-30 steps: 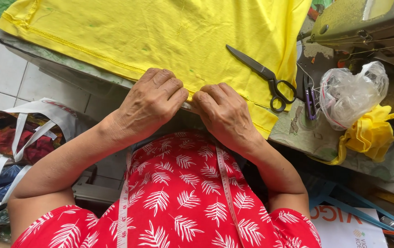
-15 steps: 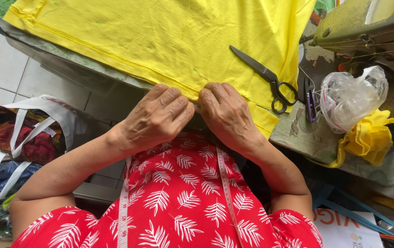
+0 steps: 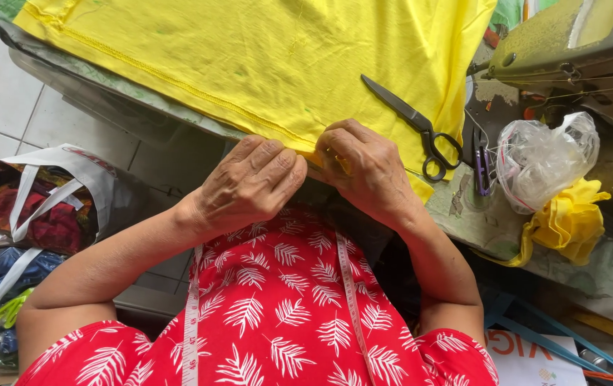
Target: Measuring yellow fabric with a tape, marking it with a pen, and cutting it with scissors at a sewing workstation.
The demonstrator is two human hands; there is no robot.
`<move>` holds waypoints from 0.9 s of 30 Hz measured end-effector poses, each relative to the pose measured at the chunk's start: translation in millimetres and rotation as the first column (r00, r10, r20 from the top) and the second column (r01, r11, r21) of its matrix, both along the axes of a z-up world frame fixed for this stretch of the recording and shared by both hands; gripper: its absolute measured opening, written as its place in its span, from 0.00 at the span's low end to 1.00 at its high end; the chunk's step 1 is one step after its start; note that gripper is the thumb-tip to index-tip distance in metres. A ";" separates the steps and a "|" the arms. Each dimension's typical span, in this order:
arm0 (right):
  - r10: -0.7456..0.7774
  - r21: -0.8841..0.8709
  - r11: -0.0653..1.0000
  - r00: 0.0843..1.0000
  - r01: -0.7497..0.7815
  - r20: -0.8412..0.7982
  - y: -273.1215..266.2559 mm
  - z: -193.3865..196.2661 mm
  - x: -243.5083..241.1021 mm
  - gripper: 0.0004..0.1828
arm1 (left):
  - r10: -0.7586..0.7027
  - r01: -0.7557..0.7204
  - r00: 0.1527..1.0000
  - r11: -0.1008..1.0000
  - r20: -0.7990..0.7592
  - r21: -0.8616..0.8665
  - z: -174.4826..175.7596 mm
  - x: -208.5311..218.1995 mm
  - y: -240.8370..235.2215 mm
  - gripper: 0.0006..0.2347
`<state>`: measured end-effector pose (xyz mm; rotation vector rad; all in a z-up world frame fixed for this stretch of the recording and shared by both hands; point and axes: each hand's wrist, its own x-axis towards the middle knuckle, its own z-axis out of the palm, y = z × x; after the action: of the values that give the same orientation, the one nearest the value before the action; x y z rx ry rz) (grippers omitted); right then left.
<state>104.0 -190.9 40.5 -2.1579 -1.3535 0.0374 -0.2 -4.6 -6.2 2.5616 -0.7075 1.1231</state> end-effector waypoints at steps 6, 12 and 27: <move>-0.025 0.023 0.999 0.996 0.023 0.091 -0.3 -7.8 -7.2 0.03 | 0.006 -0.005 0.999 0.999 0.033 -0.050 8.3 7.9 -1.9 0.05; -0.062 0.025 0.998 0.911 0.057 0.407 3.2 -24.7 -29.5 0.01 | 0.012 -0.011 1.000 0.999 0.026 -0.050 -12.2 10.0 -4.2 0.04; -0.257 0.197 0.963 0.843 0.183 0.473 8.8 -32.0 -47.7 0.04 | 0.038 -0.036 0.998 0.999 -0.053 0.022 -1.9 8.5 -4.5 0.05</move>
<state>56.2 -182.1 8.6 -2.2686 -1.3040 -0.7336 8.3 -9.2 -8.0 2.6221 -0.6653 1.0591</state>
